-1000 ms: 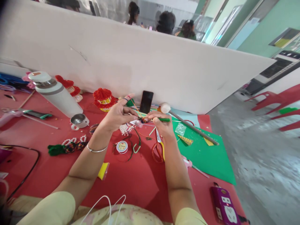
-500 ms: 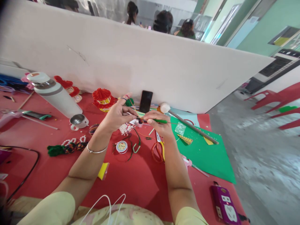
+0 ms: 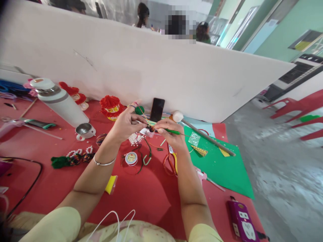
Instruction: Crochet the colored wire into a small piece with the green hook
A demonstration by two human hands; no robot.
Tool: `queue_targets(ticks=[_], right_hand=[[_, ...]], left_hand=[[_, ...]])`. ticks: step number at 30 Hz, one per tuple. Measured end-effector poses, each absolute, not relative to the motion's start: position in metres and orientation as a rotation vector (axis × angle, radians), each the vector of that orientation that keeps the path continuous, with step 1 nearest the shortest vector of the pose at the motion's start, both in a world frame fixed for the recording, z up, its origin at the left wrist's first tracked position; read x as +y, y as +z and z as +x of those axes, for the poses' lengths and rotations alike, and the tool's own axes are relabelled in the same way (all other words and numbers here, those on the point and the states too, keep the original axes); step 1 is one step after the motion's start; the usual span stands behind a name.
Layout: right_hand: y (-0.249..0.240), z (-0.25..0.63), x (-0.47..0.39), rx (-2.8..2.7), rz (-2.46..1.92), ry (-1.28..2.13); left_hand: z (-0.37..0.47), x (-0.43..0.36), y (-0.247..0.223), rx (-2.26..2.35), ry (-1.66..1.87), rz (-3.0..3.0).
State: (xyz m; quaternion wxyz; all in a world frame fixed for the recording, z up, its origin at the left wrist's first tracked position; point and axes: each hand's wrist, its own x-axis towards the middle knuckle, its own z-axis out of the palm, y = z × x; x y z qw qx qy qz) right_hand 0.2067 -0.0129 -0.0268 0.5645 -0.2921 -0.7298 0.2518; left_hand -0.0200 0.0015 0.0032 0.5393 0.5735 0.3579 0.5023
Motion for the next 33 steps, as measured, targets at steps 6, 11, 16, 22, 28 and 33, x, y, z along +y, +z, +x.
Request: queue_targets(ticks=[6, 11, 16, 22, 28, 33], right_hand=[[-0.026, 0.205, -0.014, -1.748, -0.701, 0.524], [-0.027, 0.201, -0.015, -1.773, -0.732, 0.437], [-0.028, 0.193, -0.018, -1.765, -0.751, 0.434], [-0.027, 0.186, -0.022, -1.785, -0.738, 0.403], [-0.025, 0.187, -0.023, -1.795, -0.741, 0.332], [-0.027, 0.184, -0.025, -1.808, -0.741, 0.248]], left_hand=[[-0.020, 0.004, -0.002, 0.874, 1.226, 1.418], [-0.020, 0.004, -0.004, 0.895, 1.298, 1.450], [-0.020, 0.005, -0.005, 0.944, 1.340, 1.453], [-0.017, 0.004, -0.005, 0.949, 1.416, 1.462], [-0.012, 0.001, -0.006, 0.977, 1.467, 1.468], [-0.010, -0.002, -0.006, 0.998, 1.494, 1.462]])
